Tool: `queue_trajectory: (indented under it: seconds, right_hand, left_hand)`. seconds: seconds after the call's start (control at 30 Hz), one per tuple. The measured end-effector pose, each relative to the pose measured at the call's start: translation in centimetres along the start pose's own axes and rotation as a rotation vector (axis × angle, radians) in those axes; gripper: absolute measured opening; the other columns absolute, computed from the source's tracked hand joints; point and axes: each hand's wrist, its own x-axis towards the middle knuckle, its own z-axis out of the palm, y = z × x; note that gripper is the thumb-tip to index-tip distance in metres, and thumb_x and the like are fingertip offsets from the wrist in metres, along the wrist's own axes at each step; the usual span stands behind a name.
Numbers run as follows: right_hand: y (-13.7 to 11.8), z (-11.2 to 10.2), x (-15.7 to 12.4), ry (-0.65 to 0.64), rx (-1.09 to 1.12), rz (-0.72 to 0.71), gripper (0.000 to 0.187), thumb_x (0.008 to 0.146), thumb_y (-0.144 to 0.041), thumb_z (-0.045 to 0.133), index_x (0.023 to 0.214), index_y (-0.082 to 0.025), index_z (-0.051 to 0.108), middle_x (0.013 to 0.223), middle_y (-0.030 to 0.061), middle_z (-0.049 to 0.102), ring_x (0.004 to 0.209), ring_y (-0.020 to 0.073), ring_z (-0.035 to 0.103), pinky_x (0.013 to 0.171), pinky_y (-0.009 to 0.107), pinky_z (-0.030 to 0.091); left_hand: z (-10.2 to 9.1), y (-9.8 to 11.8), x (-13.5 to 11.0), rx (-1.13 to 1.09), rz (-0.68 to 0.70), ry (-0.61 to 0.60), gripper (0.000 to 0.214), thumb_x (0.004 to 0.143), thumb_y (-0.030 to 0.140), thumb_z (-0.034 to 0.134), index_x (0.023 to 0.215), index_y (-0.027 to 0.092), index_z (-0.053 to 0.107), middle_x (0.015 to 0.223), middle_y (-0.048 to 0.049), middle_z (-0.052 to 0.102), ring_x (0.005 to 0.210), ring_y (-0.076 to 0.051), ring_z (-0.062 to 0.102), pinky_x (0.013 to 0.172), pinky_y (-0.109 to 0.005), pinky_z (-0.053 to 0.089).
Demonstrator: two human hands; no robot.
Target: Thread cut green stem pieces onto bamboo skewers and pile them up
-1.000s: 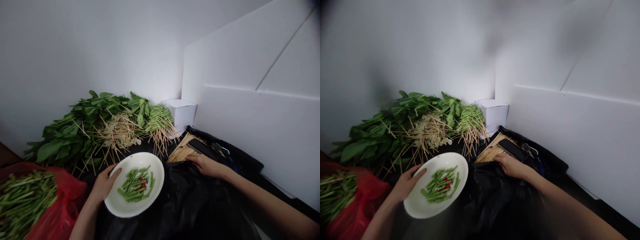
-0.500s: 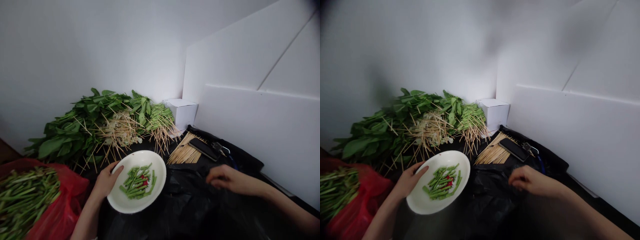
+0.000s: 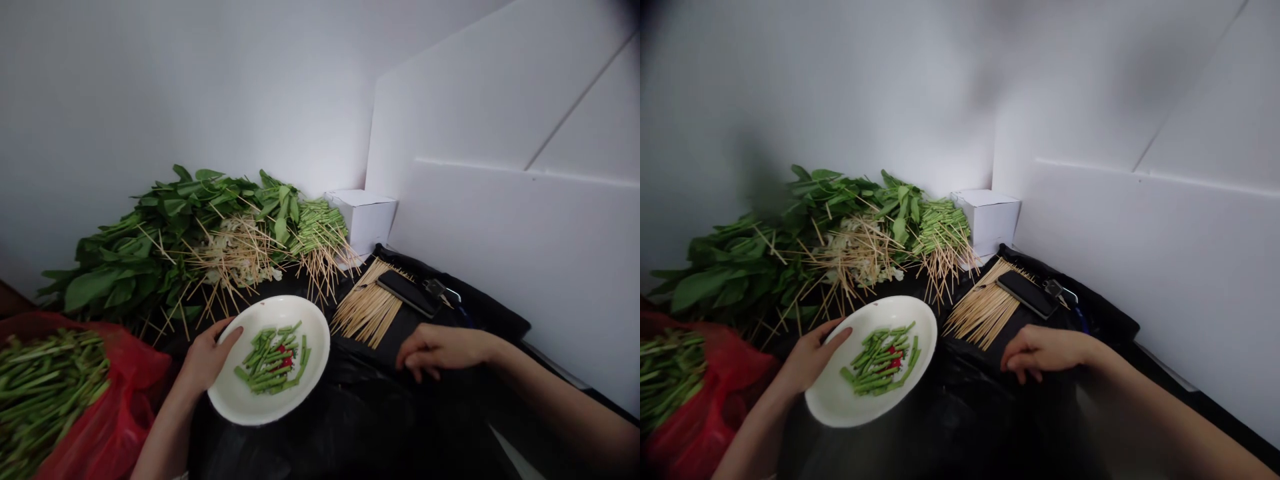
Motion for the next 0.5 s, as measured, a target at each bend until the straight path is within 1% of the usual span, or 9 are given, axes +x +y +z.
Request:
queue_trajectory:
  seconds: [0.03, 0.07, 0.1, 0.13, 0.2, 0.27, 0.37, 0.43, 0.5]
  right_hand:
    - [0.1, -0.4, 0.3, 0.081, -0.039, 0.007, 0.034, 0.094, -0.034, 0.041, 0.113, -0.018, 0.065, 0.085, 0.0036, 0.07, 0.063, 0.0122, 0.061, 0.06, 0.023, 0.047]
    - [0.4, -0.7, 0.8, 0.215, -0.139, 0.005, 0.032, 0.093, -0.029, 0.042, 0.112, -0.019, 0.065, 0.09, 0.0048, 0.07, 0.072, 0.0136, 0.063, 0.065, 0.024, 0.048]
    - [0.7, -0.9, 1.7, 0.358, -0.286, -0.002, 0.031, 0.089, -0.022, 0.045, 0.112, -0.019, 0.065, 0.1, 0.0066, 0.069, 0.083, 0.0157, 0.064, 0.073, 0.025, 0.048]
    - [1.0, -1.0, 2.8, 0.463, -0.455, 0.002, 0.035, 0.085, -0.016, 0.047, 0.116, -0.02, 0.063, 0.111, 0.0089, 0.065, 0.094, 0.0185, 0.062, 0.079, 0.028, 0.047]
    - [1.8, -0.8, 5.1, 0.487, -0.734, 0.02, 0.053, 0.075, -0.006, 0.049, 0.125, -0.02, 0.057, 0.117, 0.0117, 0.061, 0.096, 0.0209, 0.062, 0.078, 0.03, 0.046]
    - [2.6, -0.5, 7.1, 0.458, -0.92, 0.01, 0.058, 0.071, -0.003, 0.049, 0.127, -0.018, 0.053, 0.11, 0.0118, 0.062, 0.086, 0.0196, 0.063, 0.071, 0.028, 0.044]
    - [3.6, -0.5, 8.8, 0.464, -1.064, 0.002, 0.041, 0.075, -0.003, 0.047, 0.112, -0.016, 0.058, 0.099, 0.01, 0.062, 0.074, 0.017, 0.061, 0.063, 0.027, 0.04]
    - [4.1, -1.0, 9.1, 0.475, -1.08, -0.004, 0.032, 0.079, -0.004, 0.045, 0.105, -0.015, 0.059, 0.099, 0.01, 0.061, 0.07, 0.0159, 0.06, 0.06, 0.027, 0.038]
    - [4.7, -1.6, 9.4, 0.491, -1.084, 0.005, 0.029, 0.083, -0.004, 0.04, 0.103, -0.014, 0.058, 0.099, 0.0111, 0.061, 0.067, 0.0155, 0.06, 0.058, 0.027, 0.037]
  left_hand:
    - [0.0, 0.0, 0.0, -0.006, -0.007, -0.003, 0.056, 0.064, 0.045, 0.075, 0.11, 0.014, 0.071, 0.082, -0.0072, 0.077, 0.068, -0.024, 0.07, 0.059, -0.029, 0.055]
    - [0.0, 0.0, 0.0, -0.012, -0.012, -0.006, 0.055, 0.064, 0.045, 0.075, 0.11, 0.014, 0.071, 0.082, -0.0075, 0.077, 0.068, -0.024, 0.07, 0.058, -0.029, 0.055]
    - [0.0, 0.0, 0.0, -0.018, -0.012, -0.008, 0.055, 0.064, 0.045, 0.075, 0.109, 0.014, 0.071, 0.083, -0.0078, 0.077, 0.068, -0.024, 0.07, 0.058, -0.029, 0.055]
    - [0.0, 0.1, -0.1, -0.022, -0.011, -0.01, 0.055, 0.064, 0.045, 0.075, 0.109, 0.014, 0.071, 0.083, -0.0081, 0.077, 0.069, -0.025, 0.07, 0.058, -0.029, 0.055]
    - [0.0, 0.3, -0.2, -0.028, -0.002, -0.015, 0.054, 0.064, 0.045, 0.075, 0.108, 0.014, 0.071, 0.085, -0.0087, 0.077, 0.07, -0.025, 0.07, 0.059, -0.03, 0.056]
    - [0.0, 0.4, -0.2, -0.03, 0.009, -0.018, 0.053, 0.065, 0.044, 0.075, 0.108, 0.014, 0.071, 0.088, -0.0095, 0.077, 0.073, -0.026, 0.07, 0.061, -0.031, 0.056]
    - [0.0, 0.5, -0.4, -0.024, 0.031, -0.004, 0.05, 0.066, 0.044, 0.074, 0.106, 0.015, 0.072, 0.092, -0.0101, 0.077, 0.077, -0.026, 0.071, 0.065, -0.033, 0.057]
    - [0.0, 0.6, -0.7, -0.01, 0.05, 0.002, 0.051, 0.066, 0.046, 0.072, 0.106, 0.015, 0.072, 0.093, -0.0097, 0.077, 0.079, -0.027, 0.071, 0.068, -0.034, 0.057]
    - [0.0, 0.8, -1.0, 0.003, 0.066, -0.007, 0.053, 0.067, 0.049, 0.07, 0.107, 0.014, 0.072, 0.094, -0.0098, 0.077, 0.08, -0.028, 0.071, 0.069, -0.034, 0.057]
